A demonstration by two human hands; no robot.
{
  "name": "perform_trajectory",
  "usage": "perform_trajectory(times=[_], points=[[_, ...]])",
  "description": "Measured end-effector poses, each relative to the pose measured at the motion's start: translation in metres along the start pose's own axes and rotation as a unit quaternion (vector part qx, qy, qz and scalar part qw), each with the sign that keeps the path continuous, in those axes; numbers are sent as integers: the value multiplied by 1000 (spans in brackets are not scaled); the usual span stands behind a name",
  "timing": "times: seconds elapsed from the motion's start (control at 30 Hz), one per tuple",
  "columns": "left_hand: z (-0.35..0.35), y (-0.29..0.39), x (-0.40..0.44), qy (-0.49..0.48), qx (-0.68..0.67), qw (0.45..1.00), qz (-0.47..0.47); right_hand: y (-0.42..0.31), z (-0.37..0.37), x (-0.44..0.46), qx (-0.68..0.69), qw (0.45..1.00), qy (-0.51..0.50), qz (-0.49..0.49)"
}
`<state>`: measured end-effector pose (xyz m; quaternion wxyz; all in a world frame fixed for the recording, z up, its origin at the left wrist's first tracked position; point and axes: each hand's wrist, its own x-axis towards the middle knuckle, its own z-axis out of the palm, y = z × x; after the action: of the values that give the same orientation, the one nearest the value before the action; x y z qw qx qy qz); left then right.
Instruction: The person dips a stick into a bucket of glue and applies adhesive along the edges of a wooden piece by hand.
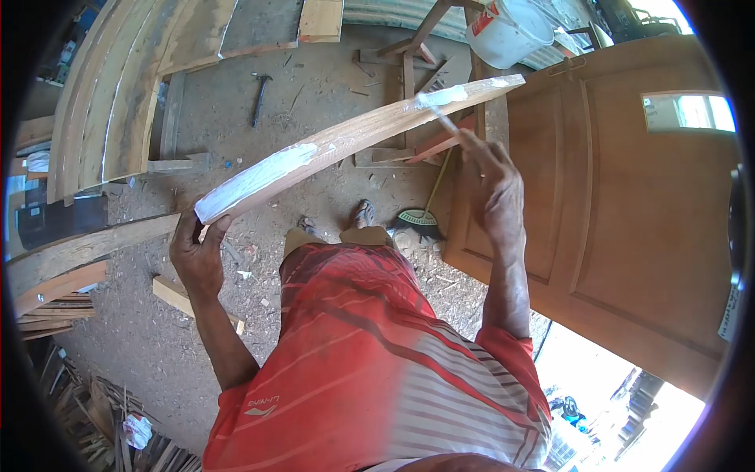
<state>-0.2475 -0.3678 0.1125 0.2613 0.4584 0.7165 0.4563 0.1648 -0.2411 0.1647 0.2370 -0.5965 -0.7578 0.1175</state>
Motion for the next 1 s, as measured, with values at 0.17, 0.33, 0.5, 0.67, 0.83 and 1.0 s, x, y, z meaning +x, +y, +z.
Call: perform_trajectory(times=[0.17, 0.33, 0.5, 0.67, 0.83, 1.0], points=[[0, 4, 0, -12, -1, 999, 34, 10, 11, 5, -64, 998, 8, 3], [-1, 4, 5, -16, 4, 999, 50, -6, 18, -7, 54, 998, 39, -8], [-5, 19, 2, -31, 12, 998, 57, 43, 95, 1, 247, 931, 210, 170], [-7, 29, -11, -32, 40, 996, 69, 33, 145, 13, 230, 920, 286, 140], [-7, 33, -16, -34, 60, 992, 109, 1, 140, -9, 213, 941, 235, 114], [-9, 30, -16, -53, 73, 988, 125, -25, 123, -20, 176, 955, 234, 50]])
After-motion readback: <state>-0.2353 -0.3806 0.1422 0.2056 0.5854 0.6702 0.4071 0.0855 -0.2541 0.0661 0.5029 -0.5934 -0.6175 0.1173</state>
